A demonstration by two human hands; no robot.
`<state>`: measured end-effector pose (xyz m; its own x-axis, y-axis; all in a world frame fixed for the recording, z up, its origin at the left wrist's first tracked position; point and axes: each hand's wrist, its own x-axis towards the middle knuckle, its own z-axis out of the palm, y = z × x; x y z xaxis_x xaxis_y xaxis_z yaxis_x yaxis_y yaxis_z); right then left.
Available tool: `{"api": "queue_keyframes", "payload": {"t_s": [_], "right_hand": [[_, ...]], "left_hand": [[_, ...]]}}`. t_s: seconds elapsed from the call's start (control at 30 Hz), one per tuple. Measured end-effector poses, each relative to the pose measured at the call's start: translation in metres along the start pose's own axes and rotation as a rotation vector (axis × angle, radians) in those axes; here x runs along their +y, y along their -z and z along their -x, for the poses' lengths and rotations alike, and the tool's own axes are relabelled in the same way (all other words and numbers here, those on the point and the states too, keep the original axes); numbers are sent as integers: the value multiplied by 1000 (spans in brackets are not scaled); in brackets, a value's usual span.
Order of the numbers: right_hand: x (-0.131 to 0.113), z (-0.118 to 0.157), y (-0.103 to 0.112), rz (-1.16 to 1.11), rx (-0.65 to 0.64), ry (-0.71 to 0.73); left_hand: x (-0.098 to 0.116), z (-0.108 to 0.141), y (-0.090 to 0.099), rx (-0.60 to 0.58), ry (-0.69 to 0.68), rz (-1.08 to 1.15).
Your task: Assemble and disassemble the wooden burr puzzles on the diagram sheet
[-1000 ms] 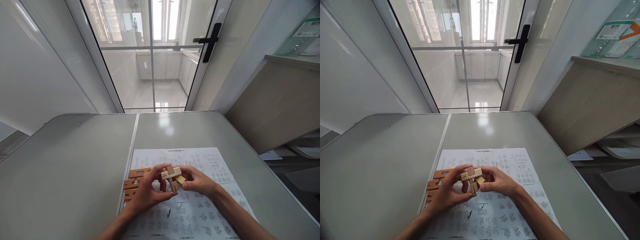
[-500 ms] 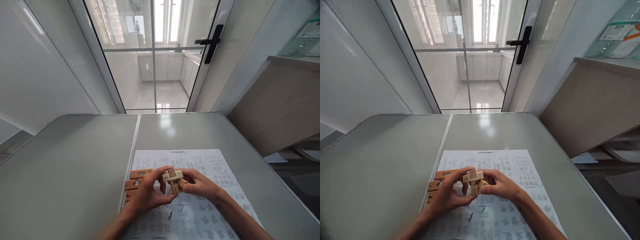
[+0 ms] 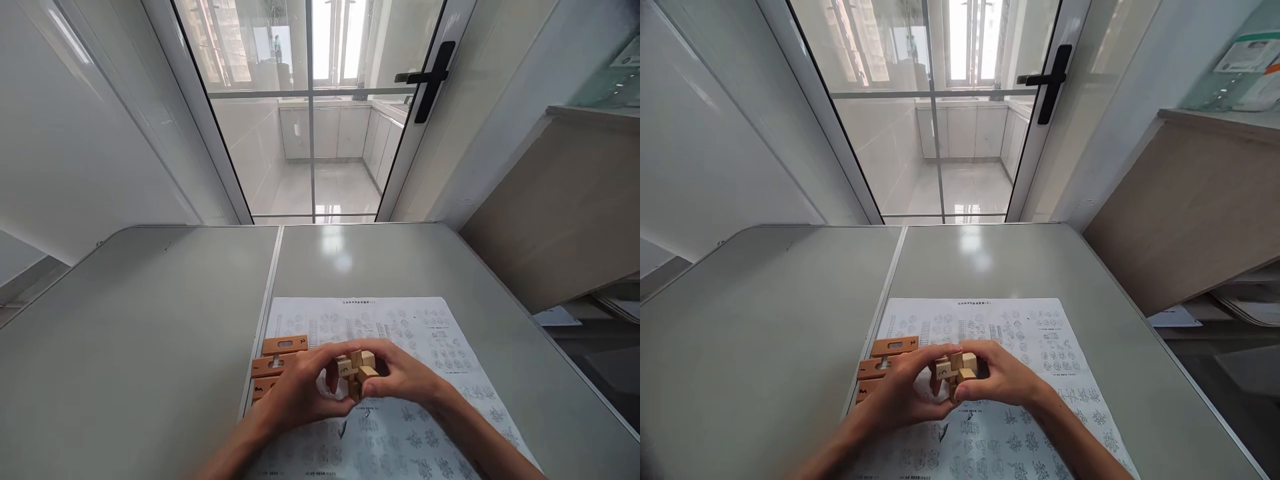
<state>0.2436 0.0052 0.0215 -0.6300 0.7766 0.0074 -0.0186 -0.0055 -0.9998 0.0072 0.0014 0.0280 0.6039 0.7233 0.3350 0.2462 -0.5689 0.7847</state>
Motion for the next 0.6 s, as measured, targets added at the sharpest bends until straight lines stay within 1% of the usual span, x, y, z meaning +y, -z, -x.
{"api": "queue_keyframes", "payload": {"t_s": [0.17, 0.3, 0.4, 0.5, 0.53, 0.6], "right_hand": [[1, 0, -2, -85, -35, -26], [4, 0, -3, -139, 23, -24], [4, 1, -5, -209, 31, -22], [5, 1, -8, -230, 21, 34], [6, 1, -8, -210, 41, 56], [8, 2, -8, -121, 124, 82]], "left_hand": [[-1, -1, -1, 8, -49, -25], [-3, -1, -3, 11, -70, -20], [-1, -1, -4, 21, -49, -16], [3, -3, 0, 53, 5, -8], [4, -4, 2, 65, 27, 2], [7, -6, 6, 85, 73, 38]]}}
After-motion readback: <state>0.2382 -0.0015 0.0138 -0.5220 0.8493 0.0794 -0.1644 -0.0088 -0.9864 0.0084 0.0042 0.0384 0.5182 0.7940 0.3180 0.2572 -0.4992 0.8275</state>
